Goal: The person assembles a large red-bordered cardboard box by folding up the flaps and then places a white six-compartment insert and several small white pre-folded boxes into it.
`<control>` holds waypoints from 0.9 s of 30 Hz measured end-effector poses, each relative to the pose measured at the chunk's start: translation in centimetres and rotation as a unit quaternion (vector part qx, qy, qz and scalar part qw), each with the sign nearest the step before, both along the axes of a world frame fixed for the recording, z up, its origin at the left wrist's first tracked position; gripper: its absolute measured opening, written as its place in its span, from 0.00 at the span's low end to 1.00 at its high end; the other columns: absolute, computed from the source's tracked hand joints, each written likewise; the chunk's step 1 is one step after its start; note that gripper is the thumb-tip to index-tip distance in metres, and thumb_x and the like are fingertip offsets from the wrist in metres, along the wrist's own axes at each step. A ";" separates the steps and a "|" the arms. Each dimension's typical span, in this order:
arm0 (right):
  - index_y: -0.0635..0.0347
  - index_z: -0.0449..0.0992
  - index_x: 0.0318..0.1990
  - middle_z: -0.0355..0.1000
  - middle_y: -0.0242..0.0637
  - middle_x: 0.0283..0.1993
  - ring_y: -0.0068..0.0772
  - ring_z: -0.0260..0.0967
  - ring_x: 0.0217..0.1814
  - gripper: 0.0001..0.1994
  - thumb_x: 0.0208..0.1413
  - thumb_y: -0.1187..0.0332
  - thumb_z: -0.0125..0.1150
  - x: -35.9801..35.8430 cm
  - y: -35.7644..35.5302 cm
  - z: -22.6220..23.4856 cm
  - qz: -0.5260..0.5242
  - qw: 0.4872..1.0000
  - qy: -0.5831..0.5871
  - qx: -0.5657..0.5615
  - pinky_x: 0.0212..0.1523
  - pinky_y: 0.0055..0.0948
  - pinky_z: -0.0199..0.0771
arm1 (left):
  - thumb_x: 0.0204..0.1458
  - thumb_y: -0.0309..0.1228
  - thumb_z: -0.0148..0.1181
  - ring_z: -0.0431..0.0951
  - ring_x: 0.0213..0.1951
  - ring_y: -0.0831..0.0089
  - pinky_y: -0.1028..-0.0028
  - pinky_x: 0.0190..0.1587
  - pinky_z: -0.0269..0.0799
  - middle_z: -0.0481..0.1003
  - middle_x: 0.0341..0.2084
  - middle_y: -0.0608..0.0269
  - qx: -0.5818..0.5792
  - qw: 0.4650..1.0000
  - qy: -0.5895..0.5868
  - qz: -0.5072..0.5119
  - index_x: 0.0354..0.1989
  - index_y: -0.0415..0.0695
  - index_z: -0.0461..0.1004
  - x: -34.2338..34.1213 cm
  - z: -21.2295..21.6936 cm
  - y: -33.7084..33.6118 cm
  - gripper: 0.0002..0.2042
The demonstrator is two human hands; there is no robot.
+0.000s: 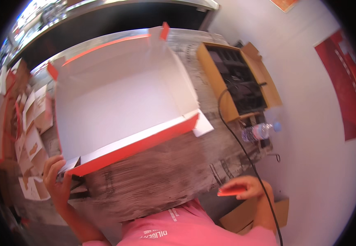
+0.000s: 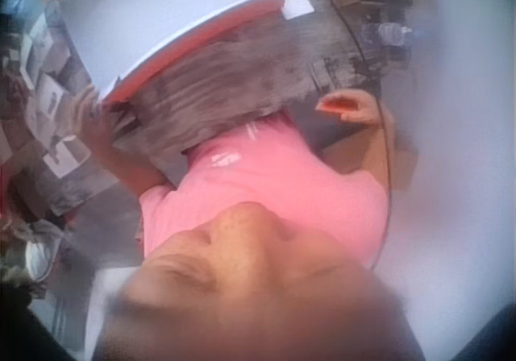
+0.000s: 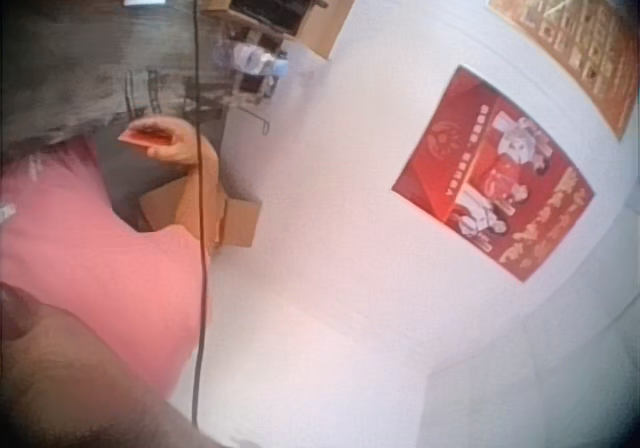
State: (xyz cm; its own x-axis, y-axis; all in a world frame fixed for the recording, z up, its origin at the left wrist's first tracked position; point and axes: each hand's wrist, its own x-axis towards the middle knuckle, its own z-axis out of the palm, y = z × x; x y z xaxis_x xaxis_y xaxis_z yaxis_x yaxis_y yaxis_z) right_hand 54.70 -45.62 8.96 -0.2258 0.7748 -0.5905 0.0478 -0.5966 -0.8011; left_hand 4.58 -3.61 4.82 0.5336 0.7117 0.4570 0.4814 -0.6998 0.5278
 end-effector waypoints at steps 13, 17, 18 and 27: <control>0.60 0.86 0.48 0.85 0.48 0.44 0.45 0.84 0.47 0.18 0.56 0.57 0.76 0.7 0.3 3.6 -0.064 0.827 -0.530 -0.175 0.48 0.41 0.82 | 0.52 0.21 0.64 0.85 0.45 0.53 0.60 0.52 0.79 0.85 0.42 0.52 0.010 0.999 -0.017 0.040 0.41 0.38 0.82 0.3 1.5 -1.2 0.08; 0.64 0.82 0.49 0.83 0.45 0.42 0.39 0.83 0.41 0.12 0.59 0.72 0.70 -0.6 5.8 8.2 -0.161 0.782 -0.599 0.062 0.45 0.36 0.81 | 0.53 0.22 0.63 0.85 0.46 0.52 0.59 0.52 0.79 0.85 0.43 0.51 0.019 0.998 0.011 0.055 0.42 0.39 0.82 0.5 1.8 -1.1 0.09; 0.65 0.81 0.50 0.82 0.44 0.42 0.38 0.82 0.40 0.12 0.59 0.74 0.69 -0.7 7.1 8.3 -0.191 0.774 -0.591 0.120 0.45 0.35 0.81 | 0.53 0.22 0.63 0.85 0.46 0.51 0.58 0.51 0.79 0.85 0.43 0.51 0.019 0.998 0.013 0.052 0.43 0.39 0.82 0.5 1.8 -1.0 0.10; 0.67 0.75 0.62 0.76 0.51 0.56 0.50 0.78 0.53 0.26 0.62 0.62 0.71 1.6 28.5 2.6 -0.153 0.743 -0.569 0.317 0.55 0.40 0.78 | 0.57 0.27 0.65 0.86 0.46 0.54 0.61 0.48 0.81 0.82 0.49 0.46 -0.152 0.988 -0.019 0.004 0.55 0.37 0.79 -0.2 2.7 0.3 0.17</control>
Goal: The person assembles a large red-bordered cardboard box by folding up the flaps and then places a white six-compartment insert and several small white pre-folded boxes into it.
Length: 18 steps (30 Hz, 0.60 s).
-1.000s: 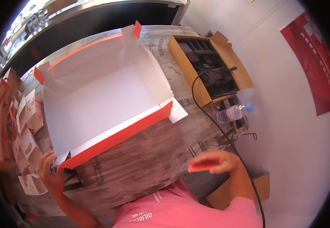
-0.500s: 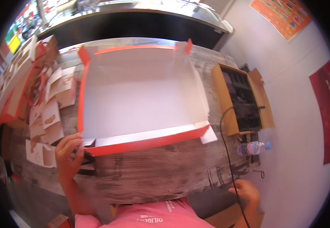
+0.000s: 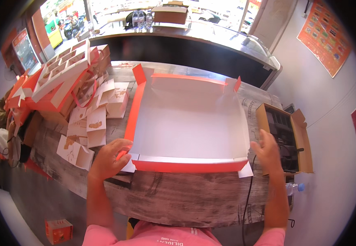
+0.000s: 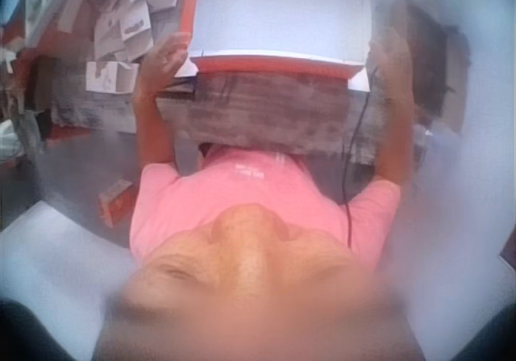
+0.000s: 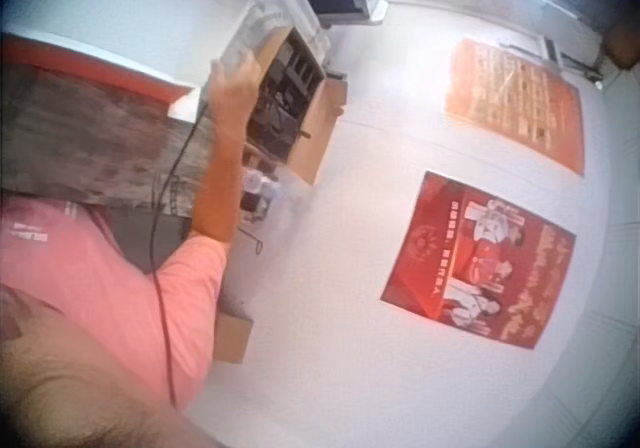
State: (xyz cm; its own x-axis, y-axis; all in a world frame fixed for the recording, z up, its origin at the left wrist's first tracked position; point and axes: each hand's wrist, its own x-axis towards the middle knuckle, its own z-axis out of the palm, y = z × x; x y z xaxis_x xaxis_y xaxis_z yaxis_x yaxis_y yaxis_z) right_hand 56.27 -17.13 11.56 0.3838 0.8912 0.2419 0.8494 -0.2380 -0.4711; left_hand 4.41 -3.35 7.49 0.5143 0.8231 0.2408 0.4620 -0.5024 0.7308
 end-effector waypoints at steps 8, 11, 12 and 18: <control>0.64 0.77 0.65 0.69 0.55 0.67 0.56 0.66 0.70 0.39 0.49 0.50 0.80 3.1 4.9 -8.1 0.143 0.983 0.035 -0.110 0.71 0.43 0.69 | 0.58 0.34 0.70 0.84 0.48 0.58 0.62 0.51 0.80 0.78 0.54 0.46 -0.092 0.982 0.160 -0.035 0.64 0.35 0.74 2.3 0.0 4.6 0.26; 0.60 0.81 0.62 0.66 0.55 0.69 0.59 0.64 0.72 0.35 0.48 0.52 0.80 2.7 4.8 -10.7 0.162 0.980 -0.033 -0.110 0.72 0.47 0.68 | 0.54 0.34 0.72 0.81 0.52 0.52 0.58 0.56 0.78 0.78 0.55 0.47 -0.015 0.988 0.152 -0.035 0.58 0.36 0.79 2.3 -4.3 6.8 0.25; 0.56 0.82 0.62 0.64 0.56 0.71 0.61 0.63 0.73 0.33 0.48 0.55 0.80 2.6 4.6 -11.4 0.150 0.983 -0.041 -0.095 0.73 0.50 0.67 | 0.52 0.34 0.73 0.80 0.55 0.50 0.56 0.59 0.76 0.78 0.56 0.47 -0.003 0.989 0.144 -0.034 0.56 0.36 0.80 2.1 -5.6 7.1 0.24; 0.50 0.83 0.62 0.60 0.56 0.74 0.63 0.61 0.74 0.33 0.43 0.58 0.80 5.9 3.6 -16.5 0.111 0.994 -0.001 -0.015 0.74 0.51 0.67 | 0.46 0.36 0.76 0.75 0.58 0.45 0.54 0.63 0.72 0.77 0.52 0.51 0.146 0.969 0.160 0.118 0.52 0.48 0.85 4.3 -8.1 5.2 0.22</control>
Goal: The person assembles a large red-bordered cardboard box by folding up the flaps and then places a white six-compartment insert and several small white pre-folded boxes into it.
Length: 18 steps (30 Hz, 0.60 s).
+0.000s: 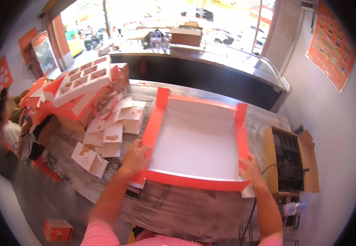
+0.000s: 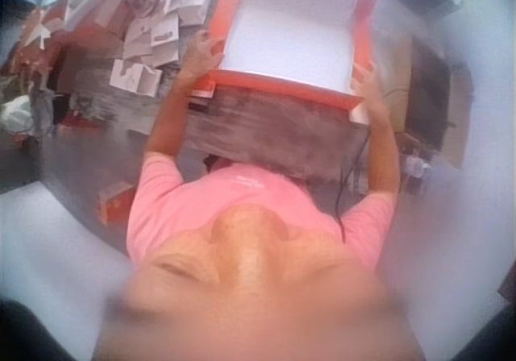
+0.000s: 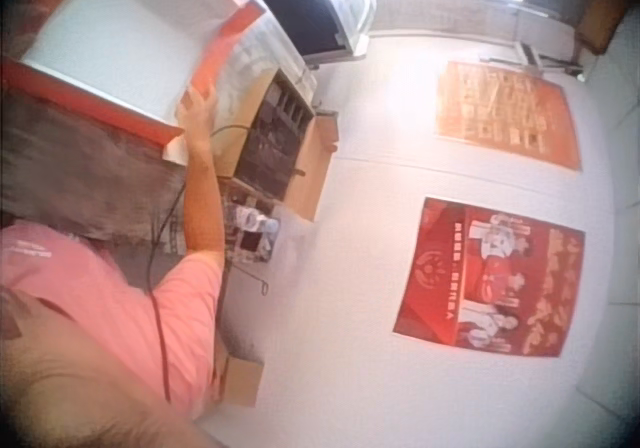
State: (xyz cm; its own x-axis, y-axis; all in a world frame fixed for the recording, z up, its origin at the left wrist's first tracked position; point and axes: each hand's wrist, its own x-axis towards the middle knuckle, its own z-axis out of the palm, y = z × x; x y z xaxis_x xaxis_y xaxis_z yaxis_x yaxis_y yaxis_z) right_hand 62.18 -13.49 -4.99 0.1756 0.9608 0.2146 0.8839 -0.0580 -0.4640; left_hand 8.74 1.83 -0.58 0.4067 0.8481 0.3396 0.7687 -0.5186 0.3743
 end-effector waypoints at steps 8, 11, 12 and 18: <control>0.49 0.79 0.63 0.66 0.49 0.60 0.59 0.63 0.67 0.35 0.41 0.62 0.79 -5.3 -1.2 5.4 -0.040 0.997 -0.028 -0.063 0.68 0.49 0.71 | 0.45 0.39 0.80 0.75 0.51 0.48 0.53 0.53 0.77 0.76 0.45 0.53 -0.015 0.998 -0.009 0.058 0.34 0.47 0.81 -1.3 -0.6 -1.3 0.15; 0.55 0.79 0.58 0.67 0.47 0.56 0.58 0.64 0.64 0.35 0.38 0.56 0.81 -5.2 -2.3 5.1 -0.049 0.997 -0.014 -0.065 0.65 0.49 0.71 | 0.47 0.41 0.79 0.75 0.50 0.47 0.53 0.53 0.76 0.76 0.44 0.54 -0.061 0.996 -0.007 0.058 0.31 0.46 0.81 -0.8 -0.6 -1.4 0.15; 0.57 0.79 0.57 0.67 0.47 0.56 0.58 0.64 0.63 0.37 0.36 0.53 0.83 -5.2 -2.5 5.1 -0.048 0.996 -0.019 -0.068 0.65 0.49 0.71 | 0.46 0.44 0.79 0.75 0.51 0.46 0.53 0.55 0.75 0.76 0.45 0.54 -0.070 0.996 0.003 0.046 0.31 0.46 0.81 -0.9 -0.5 -1.4 0.17; 0.61 0.73 0.68 0.58 0.51 0.74 0.67 0.48 0.79 0.58 0.26 0.38 0.87 -5.2 -3.1 6.8 0.060 0.984 -0.040 -0.160 0.76 0.58 0.57 | 0.32 0.55 0.84 0.74 0.56 0.46 0.52 0.62 0.69 0.77 0.49 0.50 -0.078 0.997 0.008 -0.026 0.37 0.44 0.82 -1.8 0.6 -2.5 0.30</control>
State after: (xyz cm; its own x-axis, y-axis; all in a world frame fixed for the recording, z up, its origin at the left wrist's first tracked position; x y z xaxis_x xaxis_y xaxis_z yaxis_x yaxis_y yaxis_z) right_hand 56.99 -16.60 1.77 0.0514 0.9942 -0.0948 0.9261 -0.0830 -0.3680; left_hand 6.96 -0.65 0.01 0.4558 0.8676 0.1988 0.7492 -0.4946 0.4406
